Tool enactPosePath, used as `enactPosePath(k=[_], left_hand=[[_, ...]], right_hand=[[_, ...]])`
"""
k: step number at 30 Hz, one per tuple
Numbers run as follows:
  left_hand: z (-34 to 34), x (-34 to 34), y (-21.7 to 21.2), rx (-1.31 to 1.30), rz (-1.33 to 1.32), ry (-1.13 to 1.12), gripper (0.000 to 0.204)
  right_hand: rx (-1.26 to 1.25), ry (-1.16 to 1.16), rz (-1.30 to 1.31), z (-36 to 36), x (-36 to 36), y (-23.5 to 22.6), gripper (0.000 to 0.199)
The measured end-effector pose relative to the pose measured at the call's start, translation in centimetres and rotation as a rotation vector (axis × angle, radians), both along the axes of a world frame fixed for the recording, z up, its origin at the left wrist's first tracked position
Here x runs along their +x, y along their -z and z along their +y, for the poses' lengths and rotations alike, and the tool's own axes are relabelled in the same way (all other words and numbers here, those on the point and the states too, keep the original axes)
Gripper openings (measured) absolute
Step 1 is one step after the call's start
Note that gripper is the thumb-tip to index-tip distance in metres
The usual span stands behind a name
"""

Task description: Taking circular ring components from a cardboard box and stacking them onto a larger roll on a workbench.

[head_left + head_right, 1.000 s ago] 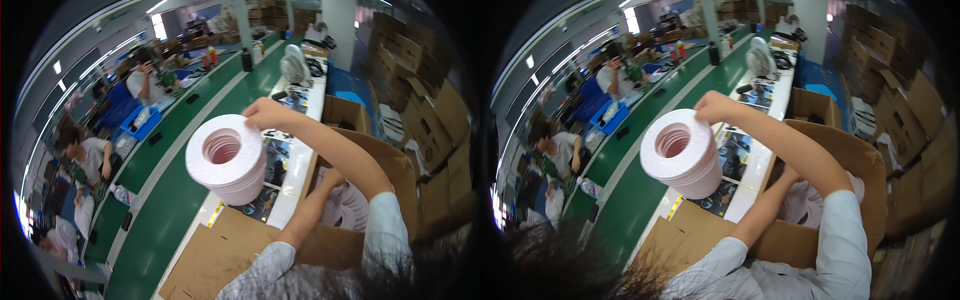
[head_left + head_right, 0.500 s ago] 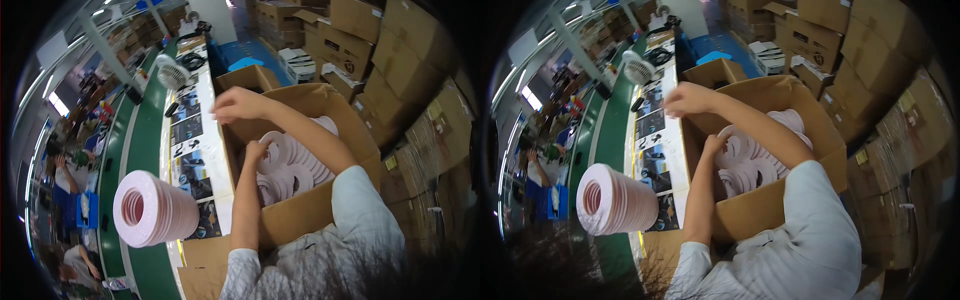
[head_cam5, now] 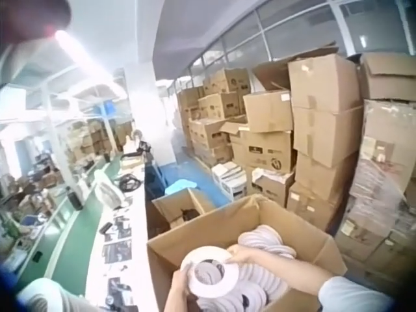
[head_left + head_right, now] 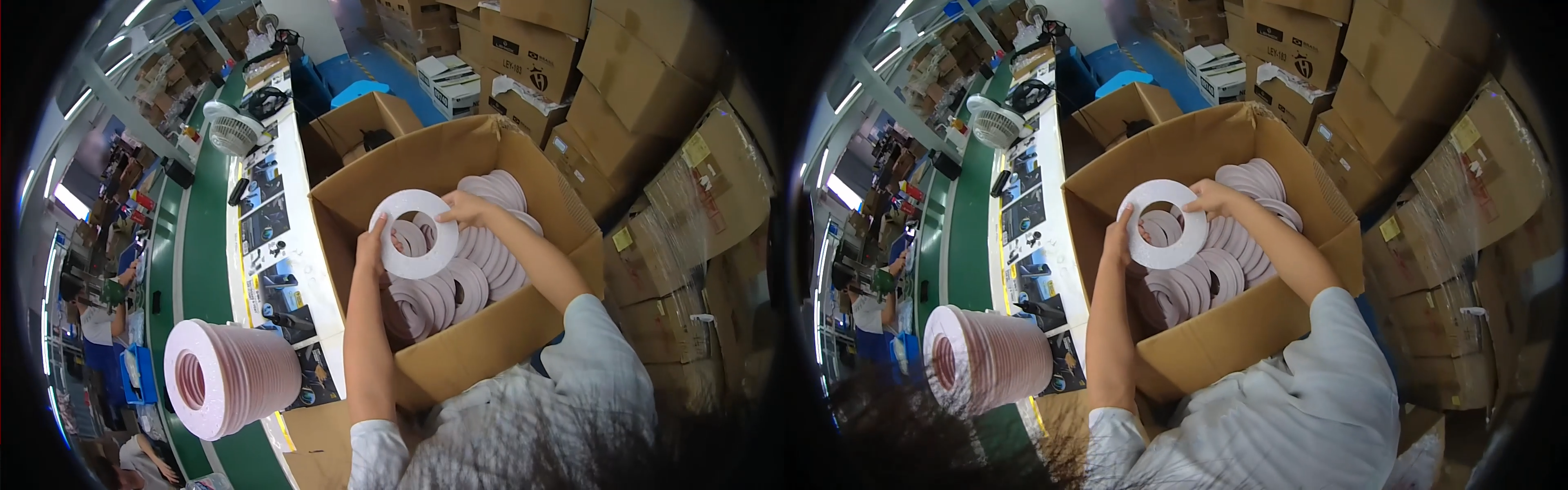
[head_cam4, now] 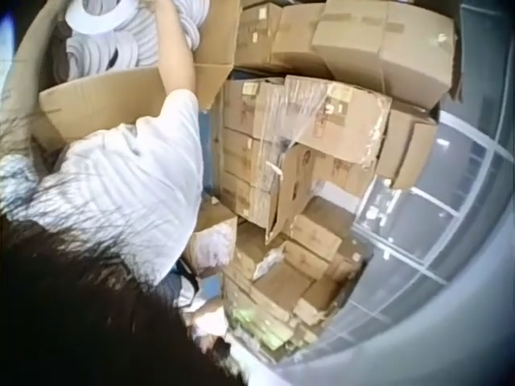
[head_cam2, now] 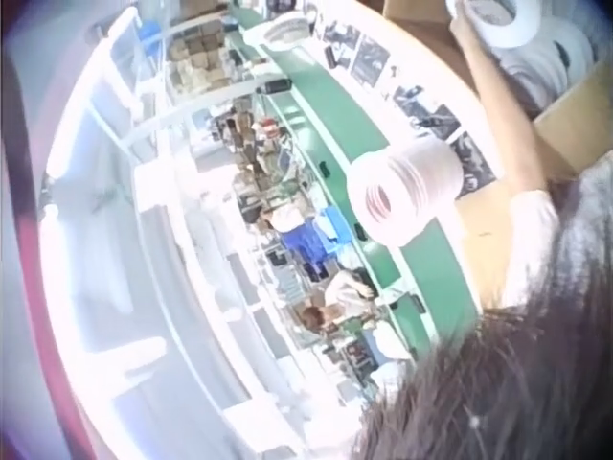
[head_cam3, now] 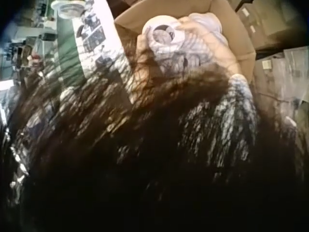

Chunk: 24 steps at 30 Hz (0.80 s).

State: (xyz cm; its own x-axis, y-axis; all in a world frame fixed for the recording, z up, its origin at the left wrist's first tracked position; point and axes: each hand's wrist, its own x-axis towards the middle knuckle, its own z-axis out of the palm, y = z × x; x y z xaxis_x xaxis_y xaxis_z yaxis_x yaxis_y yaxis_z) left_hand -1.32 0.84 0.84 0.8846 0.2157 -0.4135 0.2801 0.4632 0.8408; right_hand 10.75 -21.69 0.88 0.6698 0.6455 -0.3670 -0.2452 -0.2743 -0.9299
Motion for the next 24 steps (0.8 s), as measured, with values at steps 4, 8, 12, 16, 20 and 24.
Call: enactPosePath(k=[4,8,12,16,20,24], left_hand=[[0.3,1.1,1.0,0.163,-0.109,-0.13,0.063],[3.0,1.8,3.8,0.112,-0.092,-0.368,0.066],[3.2,1.6,3.8,0.074,-0.132,-0.256,0.062],[2.0,1.5,1.5,0.116,-0.13,-0.244,0.055],[0.5,0.3,-0.7,0.208,-0.085,-0.145,0.051],[-0.2,0.7,0.4,0.229,-0.117,-0.1,0.046]], right_hand=[[-0.041,-0.035,-0.728,-0.4,1.4,-4.3,0.023],[-0.044,0.266,-1.247,1.6,1.0,-9.9,0.029],[-0.052,0.424,-1.345,0.7,1.2,-4.0,0.031],[-0.736,-0.392,-1.564,-3.7,2.3,4.1,0.027],[-0.169,0.243,-1.751,-2.1,2.5,-0.8,0.018],[-0.759,-0.604,-1.676,-4.8,3.7,1.8,0.016]])
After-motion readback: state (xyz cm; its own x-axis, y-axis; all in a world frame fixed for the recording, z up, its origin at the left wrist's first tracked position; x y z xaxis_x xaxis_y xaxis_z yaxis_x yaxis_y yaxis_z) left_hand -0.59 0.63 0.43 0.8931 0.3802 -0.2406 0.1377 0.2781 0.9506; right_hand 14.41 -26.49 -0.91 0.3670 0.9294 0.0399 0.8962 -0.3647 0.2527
